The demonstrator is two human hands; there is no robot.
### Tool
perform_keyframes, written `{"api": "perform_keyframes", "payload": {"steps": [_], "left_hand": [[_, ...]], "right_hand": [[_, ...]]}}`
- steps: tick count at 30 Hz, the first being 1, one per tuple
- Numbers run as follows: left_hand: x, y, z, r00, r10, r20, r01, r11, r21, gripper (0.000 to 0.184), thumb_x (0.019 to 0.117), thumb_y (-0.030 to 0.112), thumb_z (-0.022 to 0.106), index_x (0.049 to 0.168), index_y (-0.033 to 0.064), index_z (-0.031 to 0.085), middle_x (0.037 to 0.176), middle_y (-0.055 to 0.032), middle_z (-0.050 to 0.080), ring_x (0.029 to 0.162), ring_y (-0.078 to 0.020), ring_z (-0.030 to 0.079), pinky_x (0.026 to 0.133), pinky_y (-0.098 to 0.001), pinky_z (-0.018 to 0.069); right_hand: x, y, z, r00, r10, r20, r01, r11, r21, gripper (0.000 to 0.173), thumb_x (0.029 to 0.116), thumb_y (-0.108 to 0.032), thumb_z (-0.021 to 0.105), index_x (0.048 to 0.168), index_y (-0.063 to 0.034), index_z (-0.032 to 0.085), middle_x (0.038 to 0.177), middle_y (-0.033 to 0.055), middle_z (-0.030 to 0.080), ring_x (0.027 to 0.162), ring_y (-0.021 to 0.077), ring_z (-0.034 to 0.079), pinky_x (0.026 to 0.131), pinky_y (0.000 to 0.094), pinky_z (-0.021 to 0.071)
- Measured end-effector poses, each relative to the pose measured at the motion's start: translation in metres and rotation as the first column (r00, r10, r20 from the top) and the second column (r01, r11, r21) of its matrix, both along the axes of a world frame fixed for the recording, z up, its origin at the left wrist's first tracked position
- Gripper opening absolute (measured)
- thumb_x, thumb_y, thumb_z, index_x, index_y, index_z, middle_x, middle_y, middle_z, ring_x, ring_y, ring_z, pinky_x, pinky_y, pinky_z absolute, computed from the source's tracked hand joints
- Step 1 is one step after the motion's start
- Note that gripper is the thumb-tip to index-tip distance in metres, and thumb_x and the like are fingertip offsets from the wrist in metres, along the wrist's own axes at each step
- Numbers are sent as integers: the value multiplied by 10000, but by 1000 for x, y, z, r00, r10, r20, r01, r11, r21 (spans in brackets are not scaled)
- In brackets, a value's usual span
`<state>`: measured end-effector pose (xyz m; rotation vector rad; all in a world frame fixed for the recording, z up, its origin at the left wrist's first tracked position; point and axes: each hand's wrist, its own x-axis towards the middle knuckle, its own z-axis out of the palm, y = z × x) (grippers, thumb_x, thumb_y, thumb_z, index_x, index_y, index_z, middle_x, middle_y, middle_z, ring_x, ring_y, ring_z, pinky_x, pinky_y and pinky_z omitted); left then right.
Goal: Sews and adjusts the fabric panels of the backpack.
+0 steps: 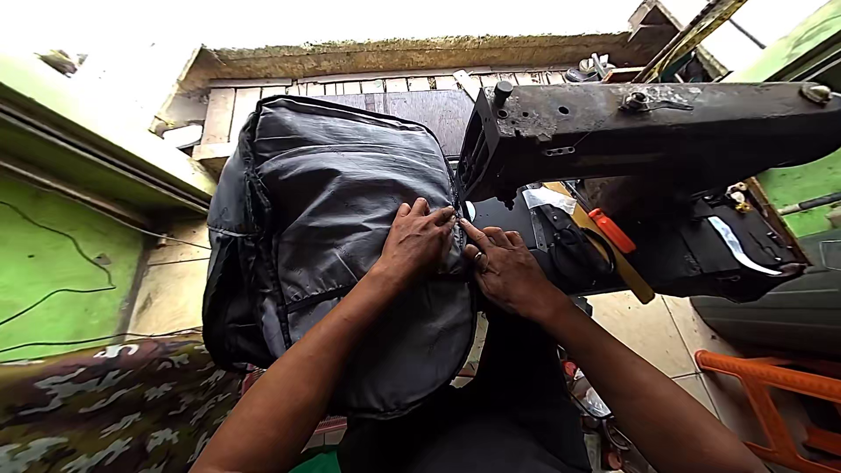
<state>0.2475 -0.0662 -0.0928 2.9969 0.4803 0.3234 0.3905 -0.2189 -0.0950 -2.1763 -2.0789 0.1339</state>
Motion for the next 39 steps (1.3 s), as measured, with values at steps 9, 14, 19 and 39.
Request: {"api": "perform_keyframes", "payload": {"steps": [9, 14, 19, 39], "left_hand": [[-1, 15, 7, 992, -57, -110, 58, 998, 6, 382, 1055, 334, 470, 1333, 203, 698, 1494, 21, 579, 1119, -287, 600, 844, -470, 436], [-28, -75, 41, 1000, 5, -23, -6, 999, -36, 334, 917, 373, 730, 973, 44, 755, 962, -167, 686, 888, -361, 678, 711, -504, 556], [-31, -165, 21, 932, 359, -42, -358, 933, 34, 260, 842, 233, 764, 867, -24, 728, 657, -151, 647, 587, -302, 690, 480, -399, 521], [-21, -155, 80, 825, 101, -556, -255, 944, -208, 306, 1039, 156, 442, 962, -23, 677, 840, -195, 706, 863, -369, 726, 721, -505, 536]], "right_hand": [[5, 5, -10, 999, 3, 37, -5, 999, 44, 385, 1071, -277, 370, 1206, -142, 705, 1591, 23, 471, 1305, 295, 535, 976, 495, 406], [13, -11, -33, 978, 72, -196, 10, 921, 390, 300, 1028, -225, 531, 1176, -129, 774, 1408, 67, 647, 1227, 294, 620, 1033, 514, 442], [14, -13, -31, 961, 92, -260, 30, 902, 430, 258, 982, -205, 600, 1132, -125, 795, 1335, 90, 679, 1204, 309, 626, 1013, 521, 452], [35, -6, -33, 941, 255, -224, -53, 762, 645, 184, 914, -87, 688, 1031, -125, 825, 1134, 66, 749, 1121, 250, 675, 952, 365, 556]]}}
